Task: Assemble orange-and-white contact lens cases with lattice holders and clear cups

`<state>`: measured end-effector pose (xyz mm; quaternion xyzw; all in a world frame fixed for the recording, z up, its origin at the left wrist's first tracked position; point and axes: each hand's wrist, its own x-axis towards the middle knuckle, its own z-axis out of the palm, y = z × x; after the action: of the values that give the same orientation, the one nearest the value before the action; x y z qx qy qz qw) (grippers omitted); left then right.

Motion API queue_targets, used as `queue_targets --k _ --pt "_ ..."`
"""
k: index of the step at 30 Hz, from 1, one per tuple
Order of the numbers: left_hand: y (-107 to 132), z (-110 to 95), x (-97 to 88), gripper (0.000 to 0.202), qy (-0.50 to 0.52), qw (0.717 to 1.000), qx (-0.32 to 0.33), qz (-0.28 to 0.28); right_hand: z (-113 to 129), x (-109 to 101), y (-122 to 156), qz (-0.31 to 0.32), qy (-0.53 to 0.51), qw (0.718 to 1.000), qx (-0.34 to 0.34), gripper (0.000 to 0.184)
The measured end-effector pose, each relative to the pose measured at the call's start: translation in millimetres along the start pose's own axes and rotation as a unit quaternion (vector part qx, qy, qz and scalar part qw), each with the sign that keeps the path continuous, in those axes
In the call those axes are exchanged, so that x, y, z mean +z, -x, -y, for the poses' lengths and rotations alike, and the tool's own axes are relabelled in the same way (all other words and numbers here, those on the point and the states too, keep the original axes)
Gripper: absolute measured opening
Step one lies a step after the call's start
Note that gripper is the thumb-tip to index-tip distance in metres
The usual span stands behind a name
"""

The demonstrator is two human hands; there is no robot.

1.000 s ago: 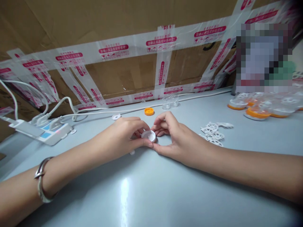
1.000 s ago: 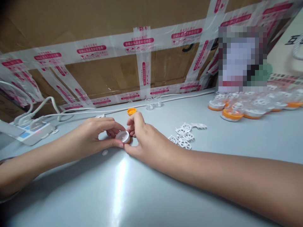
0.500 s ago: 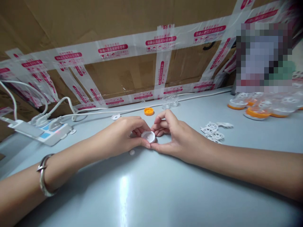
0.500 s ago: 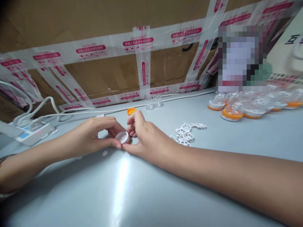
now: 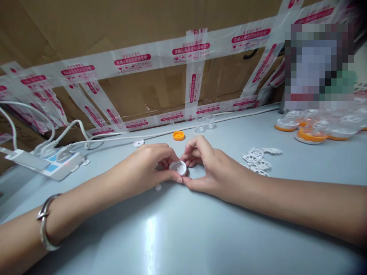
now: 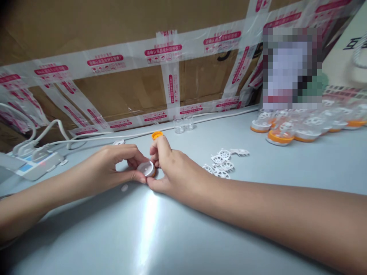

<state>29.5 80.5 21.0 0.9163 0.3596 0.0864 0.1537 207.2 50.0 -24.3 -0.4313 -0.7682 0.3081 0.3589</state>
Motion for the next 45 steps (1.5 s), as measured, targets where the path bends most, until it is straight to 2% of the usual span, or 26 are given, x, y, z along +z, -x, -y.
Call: queue_targets --k 5,13,16,19,23,26,32,36,39,42,45 --pt "0.2 4.6 -2.7 0.015 0.001 1.000 0.030 0.007 0.1 -1.5 -0.3 0.003 -0.003 1.000 0.007 0.036" --pt "1.3 5.0 -9.5 0.026 0.008 0.999 0.034 0.040 1.4 -0.5 -0.1 0.009 -0.014 1.000 -0.010 0.031" --pt "5.2 6.4 -25.3 0.034 0.003 0.998 0.008 0.062 2.1 -1.2 1.5 0.018 -0.011 1.000 -0.014 0.030" --pt "14.7 10.1 -51.9 0.029 -0.037 0.996 -0.023 0.075 3.6 -2.7 2.8 0.021 0.015 1.000 -0.010 0.027" --pt "30.8 13.2 -77.3 0.018 -0.094 0.974 -0.091 0.187 5.6 -3.8 3.2 0.026 0.047 0.999 -0.010 0.022" --pt "36.8 12.3 -75.6 0.011 -0.116 0.963 -0.110 0.219 6.4 -3.5 2.9 0.033 0.037 0.999 -0.017 0.022" --pt "36.5 10.1 -56.5 0.009 -0.145 0.954 -0.134 0.225 6.5 -2.3 2.6 0.041 0.022 0.999 -0.002 0.017" --pt "33.9 9.4 -55.1 0.009 -0.164 0.946 -0.147 0.237 6.2 -2.4 4.6 -0.022 -0.004 1.000 0.017 0.027" --pt "30.4 9.0 -57.3 0.014 -0.163 0.943 -0.152 0.247 12.1 -8.3 2.4 -0.110 -0.060 0.992 -0.024 0.023" --pt "28.9 10.5 -57.9 0.017 -0.167 0.941 -0.161 0.247 18.7 -24.7 -9.3 -0.202 -0.074 0.974 -0.070 0.015" --pt "29.6 12.9 -56.5 0.018 -0.171 0.941 -0.162 0.243 12.6 -52.4 -28.5 -0.253 -0.053 0.965 -0.047 0.012"
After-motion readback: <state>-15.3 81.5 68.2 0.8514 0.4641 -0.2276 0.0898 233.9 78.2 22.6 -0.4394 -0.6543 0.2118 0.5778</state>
